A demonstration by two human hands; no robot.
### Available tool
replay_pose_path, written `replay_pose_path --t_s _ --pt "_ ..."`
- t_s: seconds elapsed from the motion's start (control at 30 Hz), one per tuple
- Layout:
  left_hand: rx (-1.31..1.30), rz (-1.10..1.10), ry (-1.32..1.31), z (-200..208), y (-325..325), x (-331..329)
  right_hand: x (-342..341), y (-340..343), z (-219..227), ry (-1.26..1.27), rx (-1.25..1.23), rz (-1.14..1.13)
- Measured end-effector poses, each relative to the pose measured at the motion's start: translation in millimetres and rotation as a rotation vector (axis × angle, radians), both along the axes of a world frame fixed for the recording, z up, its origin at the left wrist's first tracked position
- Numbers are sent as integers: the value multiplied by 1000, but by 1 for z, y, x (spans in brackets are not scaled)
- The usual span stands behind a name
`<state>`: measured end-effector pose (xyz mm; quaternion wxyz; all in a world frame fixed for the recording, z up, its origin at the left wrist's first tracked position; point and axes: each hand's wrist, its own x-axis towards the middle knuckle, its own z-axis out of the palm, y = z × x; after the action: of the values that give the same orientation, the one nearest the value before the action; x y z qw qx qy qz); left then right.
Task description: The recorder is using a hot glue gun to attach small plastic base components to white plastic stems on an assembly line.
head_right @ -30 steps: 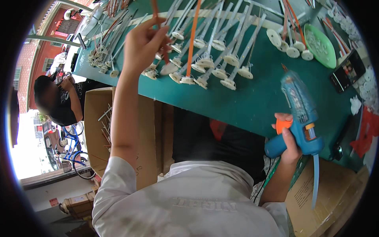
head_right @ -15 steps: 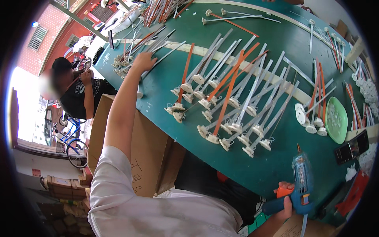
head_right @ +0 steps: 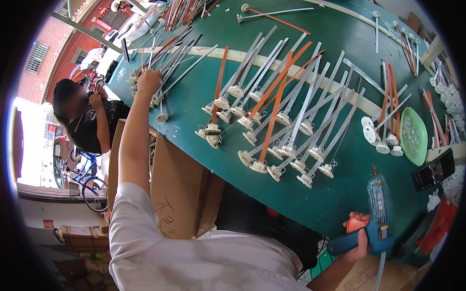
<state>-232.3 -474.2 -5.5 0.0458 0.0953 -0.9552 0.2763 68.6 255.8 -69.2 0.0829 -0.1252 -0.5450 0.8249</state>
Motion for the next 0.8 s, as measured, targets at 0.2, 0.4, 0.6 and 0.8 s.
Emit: replay_pose_path --t_s 0.2,0.4,0.6,0.8 --pt "93 89 263 57 49 18 0 8 -9 79 -20 55" --pt "237 -114 361 70 42 30 -13 0 -6 47 -54 36" --pt "659 -754 427 81 223 99 -12 -2 0 112 5 -19" --pt "740 -1041 61 43 329 201 -13 -5 2 108 5 10"
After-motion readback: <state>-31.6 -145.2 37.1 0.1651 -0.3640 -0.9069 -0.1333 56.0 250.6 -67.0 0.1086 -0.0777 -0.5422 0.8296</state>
